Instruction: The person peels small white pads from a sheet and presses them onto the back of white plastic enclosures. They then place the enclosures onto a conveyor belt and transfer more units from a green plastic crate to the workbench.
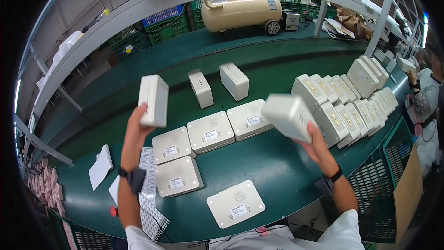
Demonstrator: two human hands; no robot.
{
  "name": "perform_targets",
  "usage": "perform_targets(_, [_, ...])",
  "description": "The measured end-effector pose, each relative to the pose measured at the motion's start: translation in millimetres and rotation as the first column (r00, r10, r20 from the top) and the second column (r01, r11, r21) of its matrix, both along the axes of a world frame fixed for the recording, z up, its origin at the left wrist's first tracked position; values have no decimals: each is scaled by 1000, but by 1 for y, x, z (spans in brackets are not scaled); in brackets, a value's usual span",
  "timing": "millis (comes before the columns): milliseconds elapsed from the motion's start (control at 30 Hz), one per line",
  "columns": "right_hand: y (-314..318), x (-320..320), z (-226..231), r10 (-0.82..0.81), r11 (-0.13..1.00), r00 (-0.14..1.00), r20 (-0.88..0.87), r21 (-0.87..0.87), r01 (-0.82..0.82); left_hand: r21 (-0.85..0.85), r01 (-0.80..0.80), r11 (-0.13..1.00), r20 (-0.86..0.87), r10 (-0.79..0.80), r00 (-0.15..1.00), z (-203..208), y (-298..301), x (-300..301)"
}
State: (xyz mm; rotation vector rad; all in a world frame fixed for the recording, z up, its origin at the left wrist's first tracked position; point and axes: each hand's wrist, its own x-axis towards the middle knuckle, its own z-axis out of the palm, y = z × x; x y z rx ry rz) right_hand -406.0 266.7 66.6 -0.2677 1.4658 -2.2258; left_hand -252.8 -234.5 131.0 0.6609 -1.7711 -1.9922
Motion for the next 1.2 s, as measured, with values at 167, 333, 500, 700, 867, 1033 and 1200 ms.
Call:
perform_targets(167, [-93,-98,29,-27,998,998,56,-47,29,-86,-6,996,352,36,935,-34,-90,-47])
perform_targets(333, [-129,-211,-1,-134,959,987,87,264,107,-67,24,997,422,6,906,-55,-104,-68])
perform_targets(500, [-151,-244,-28,-157,865,987,29,486,123,-164,19,986,305,32,952,-57,-117,-49])
perform_targets(700, [-109,-259,-3,-23,532,972,-232,821,208,-920,305,246,294,-82,952,-40,-34,-12])
perform_targets(867, [-146,-114,63,350,678,600,-719,637,368,-626,704,336,640,-295,709,-30,-12,61])
perform_targets(1033, [-193,-21,43,734,635,149,-662,748,193,-536,775,335,714,-310,628,-32,-15,55])
perform_targets(1200, [-229,-26,17,909,414,-44,-415,884,216,-542,735,407,670,-319,670,-46,-18,57])
